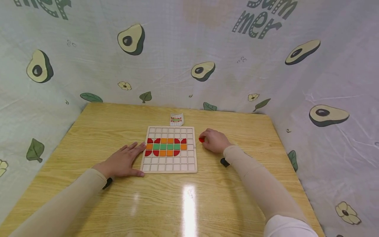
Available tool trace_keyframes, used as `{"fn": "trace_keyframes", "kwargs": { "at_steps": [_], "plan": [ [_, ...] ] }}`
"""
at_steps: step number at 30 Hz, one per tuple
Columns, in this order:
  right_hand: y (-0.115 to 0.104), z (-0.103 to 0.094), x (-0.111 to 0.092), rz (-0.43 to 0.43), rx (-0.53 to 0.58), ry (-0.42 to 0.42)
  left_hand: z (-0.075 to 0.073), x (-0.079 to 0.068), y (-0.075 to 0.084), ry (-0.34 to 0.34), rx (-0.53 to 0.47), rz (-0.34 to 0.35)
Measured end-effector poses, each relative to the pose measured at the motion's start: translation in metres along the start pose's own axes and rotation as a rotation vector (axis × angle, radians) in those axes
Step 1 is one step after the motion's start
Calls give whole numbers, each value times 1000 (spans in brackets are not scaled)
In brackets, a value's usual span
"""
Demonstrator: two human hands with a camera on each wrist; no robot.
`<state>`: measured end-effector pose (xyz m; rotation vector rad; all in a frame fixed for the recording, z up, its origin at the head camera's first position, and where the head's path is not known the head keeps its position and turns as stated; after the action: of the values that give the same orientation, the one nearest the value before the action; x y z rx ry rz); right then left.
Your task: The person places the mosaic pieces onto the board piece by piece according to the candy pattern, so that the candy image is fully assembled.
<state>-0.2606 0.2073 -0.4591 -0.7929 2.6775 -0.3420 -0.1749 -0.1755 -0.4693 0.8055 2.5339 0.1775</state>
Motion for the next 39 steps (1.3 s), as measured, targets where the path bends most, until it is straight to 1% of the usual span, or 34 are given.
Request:
{"fn": "trace_keyframes", "kwargs": {
  "at_steps": [10, 18, 21, 24, 32, 35, 39],
  "plan": [
    [4, 3, 2, 18, -6, 3, 0, 1, 0, -7, 2, 0],
    [8, 4, 1, 55, 62, 13, 0, 1, 0, -7, -2, 1],
    [11, 4, -1, 59, 82, 22, 0, 0, 1, -12, -2, -4],
    [11, 3, -4, 49, 92, 27, 1, 0, 1, -3, -6, 1],
    [6, 2, -15, 19, 128, 34, 2, 0, 1, 16, -6, 16],
    [2, 1, -17, 7, 137, 32, 1, 0, 1, 12, -8, 14],
    [-10, 1, -15, -8, 145, 14, 0, 0, 2, 0, -15, 8]
  ]
}}
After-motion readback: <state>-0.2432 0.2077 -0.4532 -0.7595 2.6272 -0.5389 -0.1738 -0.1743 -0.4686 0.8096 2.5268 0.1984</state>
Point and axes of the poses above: each hand's wrist, its own x-axis towards the middle knuckle, its own z-axis out of the palm, y = z × x, the point moved 4 cm from there along x, towards the middle knuckle, and after that the axes turned 15 degrees about -y, right-handed, at the moved point
